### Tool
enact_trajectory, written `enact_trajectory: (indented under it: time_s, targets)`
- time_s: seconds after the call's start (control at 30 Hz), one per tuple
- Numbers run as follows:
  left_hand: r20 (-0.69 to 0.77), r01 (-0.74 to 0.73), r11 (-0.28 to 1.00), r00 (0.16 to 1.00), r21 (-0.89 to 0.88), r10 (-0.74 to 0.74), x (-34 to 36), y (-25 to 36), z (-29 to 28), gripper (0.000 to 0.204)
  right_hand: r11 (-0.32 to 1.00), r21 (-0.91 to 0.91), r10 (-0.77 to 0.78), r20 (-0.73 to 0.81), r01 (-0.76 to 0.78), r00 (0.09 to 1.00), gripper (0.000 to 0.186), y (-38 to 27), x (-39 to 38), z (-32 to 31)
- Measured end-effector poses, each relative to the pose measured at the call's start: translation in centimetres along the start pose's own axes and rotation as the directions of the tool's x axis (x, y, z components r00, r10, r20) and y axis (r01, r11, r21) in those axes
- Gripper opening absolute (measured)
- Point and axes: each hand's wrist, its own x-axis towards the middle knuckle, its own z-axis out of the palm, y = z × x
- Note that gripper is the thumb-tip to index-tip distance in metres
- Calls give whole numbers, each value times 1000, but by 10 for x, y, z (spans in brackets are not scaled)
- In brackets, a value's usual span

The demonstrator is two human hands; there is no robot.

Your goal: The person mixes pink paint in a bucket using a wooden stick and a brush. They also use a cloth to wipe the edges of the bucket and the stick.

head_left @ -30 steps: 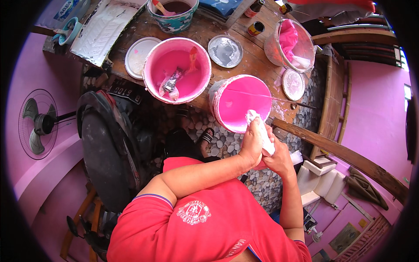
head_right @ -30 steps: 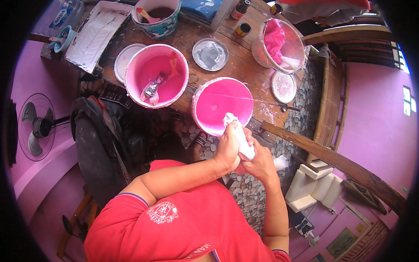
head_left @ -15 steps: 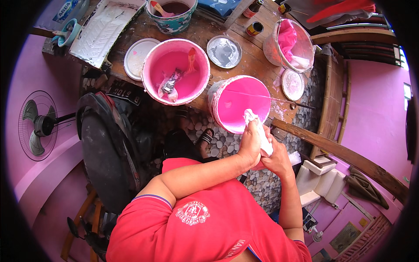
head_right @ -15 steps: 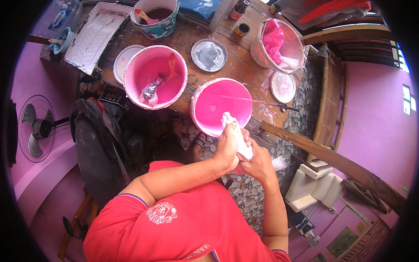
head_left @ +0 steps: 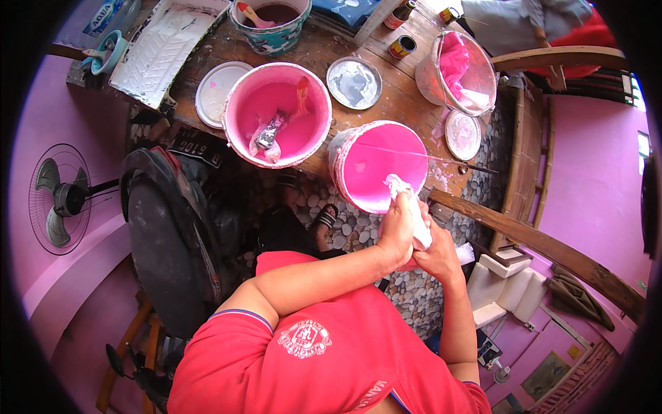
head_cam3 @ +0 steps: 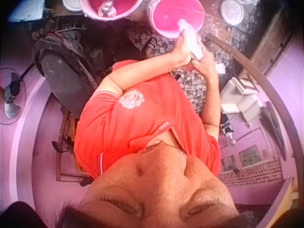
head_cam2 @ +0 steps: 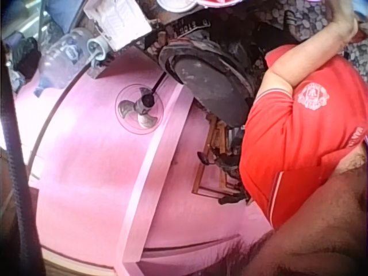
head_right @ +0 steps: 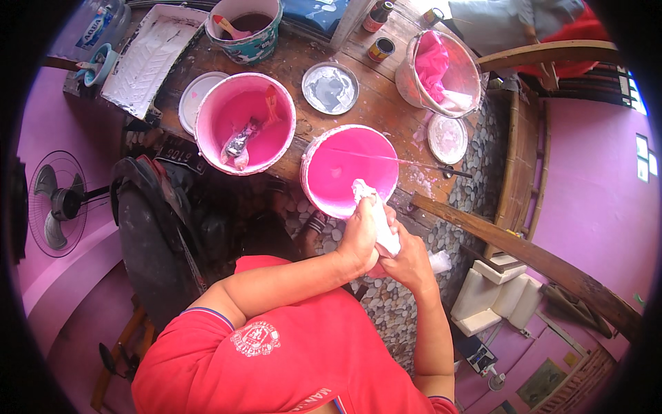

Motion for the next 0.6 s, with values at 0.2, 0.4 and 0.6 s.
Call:
enact_trajectory:
  time_s: [0.2, 0.4, 0.6]
  targets:
    - [31, -6, 999, 999, -35, 7, 3, -6, -3, 28, 1000, 23, 11, 11, -11, 1000, 56, 3, -1, 0]
    - [20, -21, 999, 1000, -31, 22, 2, -7, -2, 25, 1000, 9, 29, 4, -29, 1000, 56, 1, -2, 0]
    - [22, 9, 1000, 1000, 4, -9, -2, -5, 1, 20, 1000, 27, -8, -13, 9, 1000, 57, 5, -4, 0]
